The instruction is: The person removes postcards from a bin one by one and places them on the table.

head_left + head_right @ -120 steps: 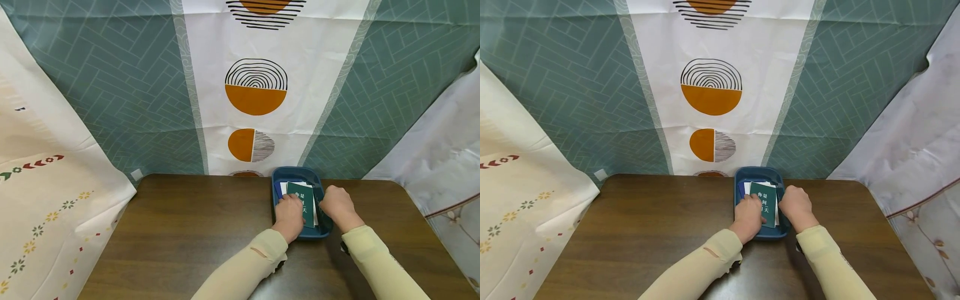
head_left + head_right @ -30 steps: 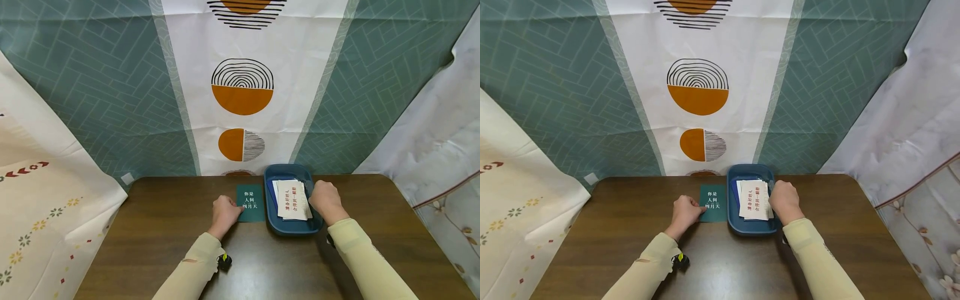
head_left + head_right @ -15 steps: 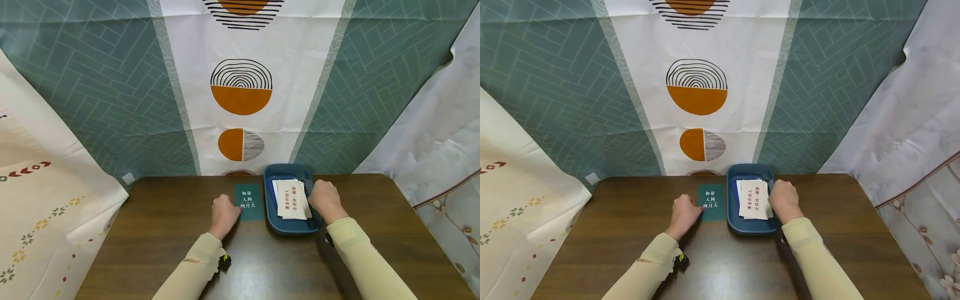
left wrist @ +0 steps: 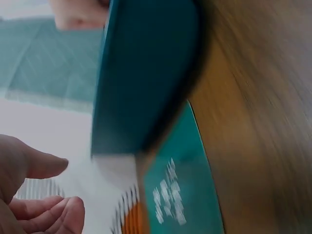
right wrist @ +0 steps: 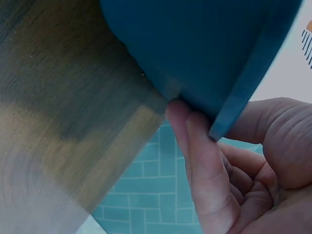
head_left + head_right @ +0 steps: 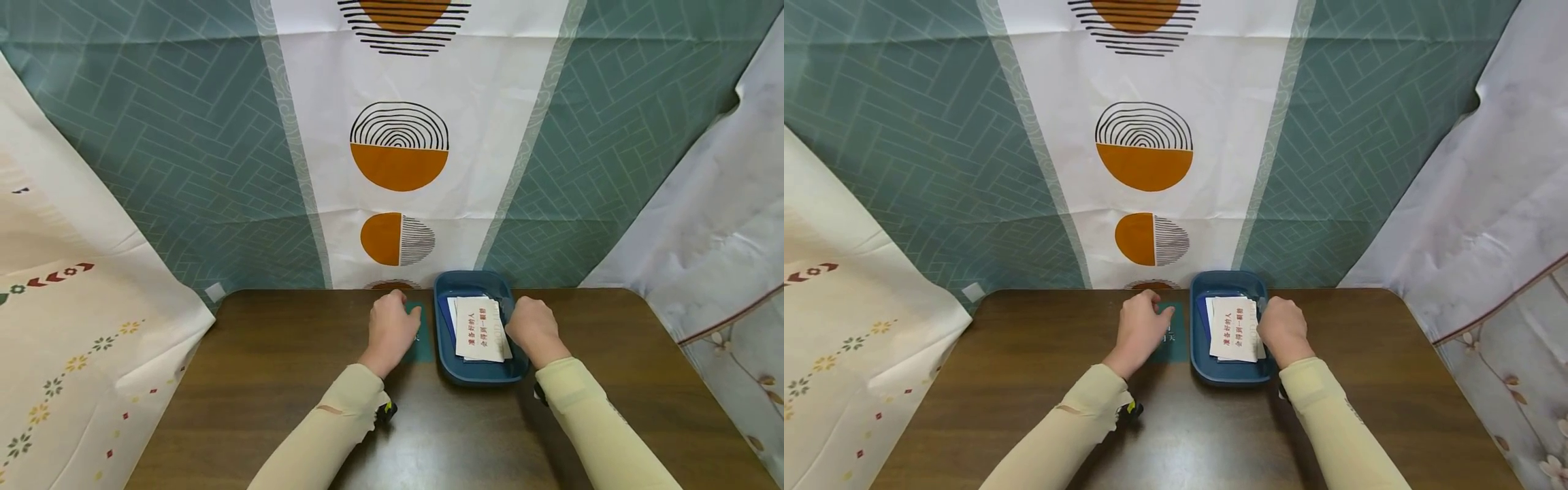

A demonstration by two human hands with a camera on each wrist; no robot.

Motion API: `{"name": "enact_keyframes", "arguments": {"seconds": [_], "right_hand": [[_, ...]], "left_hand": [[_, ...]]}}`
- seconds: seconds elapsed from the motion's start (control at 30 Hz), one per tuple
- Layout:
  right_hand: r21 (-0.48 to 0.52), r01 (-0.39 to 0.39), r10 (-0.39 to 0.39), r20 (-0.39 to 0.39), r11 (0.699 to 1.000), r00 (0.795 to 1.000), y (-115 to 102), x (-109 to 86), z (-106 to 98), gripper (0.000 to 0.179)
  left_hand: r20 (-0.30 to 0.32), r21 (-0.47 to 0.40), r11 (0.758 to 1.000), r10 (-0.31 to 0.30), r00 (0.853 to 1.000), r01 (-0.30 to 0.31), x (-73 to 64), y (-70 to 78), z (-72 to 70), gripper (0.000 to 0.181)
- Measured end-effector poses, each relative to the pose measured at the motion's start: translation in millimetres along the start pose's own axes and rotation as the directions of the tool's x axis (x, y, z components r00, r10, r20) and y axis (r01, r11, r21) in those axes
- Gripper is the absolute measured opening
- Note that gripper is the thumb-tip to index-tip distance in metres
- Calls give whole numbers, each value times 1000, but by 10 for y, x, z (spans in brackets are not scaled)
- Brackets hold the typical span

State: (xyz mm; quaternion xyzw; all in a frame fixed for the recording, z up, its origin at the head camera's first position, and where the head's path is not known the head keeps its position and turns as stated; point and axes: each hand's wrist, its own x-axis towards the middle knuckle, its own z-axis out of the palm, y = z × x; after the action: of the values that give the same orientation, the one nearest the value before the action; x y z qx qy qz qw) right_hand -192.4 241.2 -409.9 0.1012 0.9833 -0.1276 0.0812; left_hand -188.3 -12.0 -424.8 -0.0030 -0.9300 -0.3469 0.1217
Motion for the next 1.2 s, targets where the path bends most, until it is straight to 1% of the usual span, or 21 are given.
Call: {"name": "enact_keyframes", "arguments": {"seconds": [0.07, 0.17, 0.23, 0.3, 0.4, 0.5, 0.53, 0.6, 0.7, 0.83, 0.93, 1.0, 1.07, 1.13, 1.2], "right_hand": [[1, -1, 1, 1, 1000, 1000, -1, -8, -3, 23], [2, -2, 2, -3, 1000, 1000, -2, -22, 2, 23], [5, -4, 4, -4, 1000, 1000, -1, -31, 11, 23], [5, 3, -3, -14, 1000, 1000, 4, -34, 20, 23], [5, 12, -12, -30, 1000, 999, 6, -37, 27, 24], [-7, 15, -15, -42, 1000, 999, 9, -29, 30, 25], [-9, 10, -10, -38, 1000, 999, 7, -28, 32, 25], [-15, 12, -12, -32, 1000, 999, 8, -24, 33, 25], [-20, 10, -10, -25, 1000, 1000, 25, -19, 21, 25], [-29, -2, 1, -42, 1000, 999, 74, -21, -4, 25], [-30, -7, 6, -44, 1000, 999, 98, -15, -20, 26], [-29, -2, 1, -35, 1000, 999, 93, -11, -17, 26], [-21, 4, -4, -25, 1000, 1000, 72, -8, -4, 26], [-17, 6, -6, -14, 1000, 1000, 46, -8, 12, 27], [-14, -1, 1, -7, 1000, 1000, 25, -15, 25, 26]], "left_hand": [[10, 1, 999, 37, 999, -37, -20, 148, 67, 32], [36, 34, 994, 105, 994, -106, -82, 337, 207, 40], [66, 59, 987, 145, 987, -149, -139, 438, 306, 44], [108, 83, 979, 177, 978, -187, -197, 515, 404, 46], [178, 97, 968, 212, 961, -232, -265, 590, 536, 46], [242, 130, 951, 243, 939, -280, -296, 609, 652, 42], [258, 151, 944, 250, 933, -295, -302, 604, 685, 41], [274, 193, 928, 261, 926, -319, -309, 590, 749, 39], [266, 258, 908, 263, 927, -331, -314, 590, 828, 37], [263, 350, 874, 255, 931, -338, -332, 648, 920, 43], [291, 437, 837, 217, 932, -331, -334, 691, 985, 55], [311, 493, 811, 174, 934, -315, -329, 705, 1011, 62], [329, 538, 786, 135, 935, -303, -324, 700, 1028, 66], [340, 559, 775, 111, 934, -296, -323, 687, 1031, 63], [350, 557, 773, 111, 930, -303, -326, 670, 1030, 56]]}}
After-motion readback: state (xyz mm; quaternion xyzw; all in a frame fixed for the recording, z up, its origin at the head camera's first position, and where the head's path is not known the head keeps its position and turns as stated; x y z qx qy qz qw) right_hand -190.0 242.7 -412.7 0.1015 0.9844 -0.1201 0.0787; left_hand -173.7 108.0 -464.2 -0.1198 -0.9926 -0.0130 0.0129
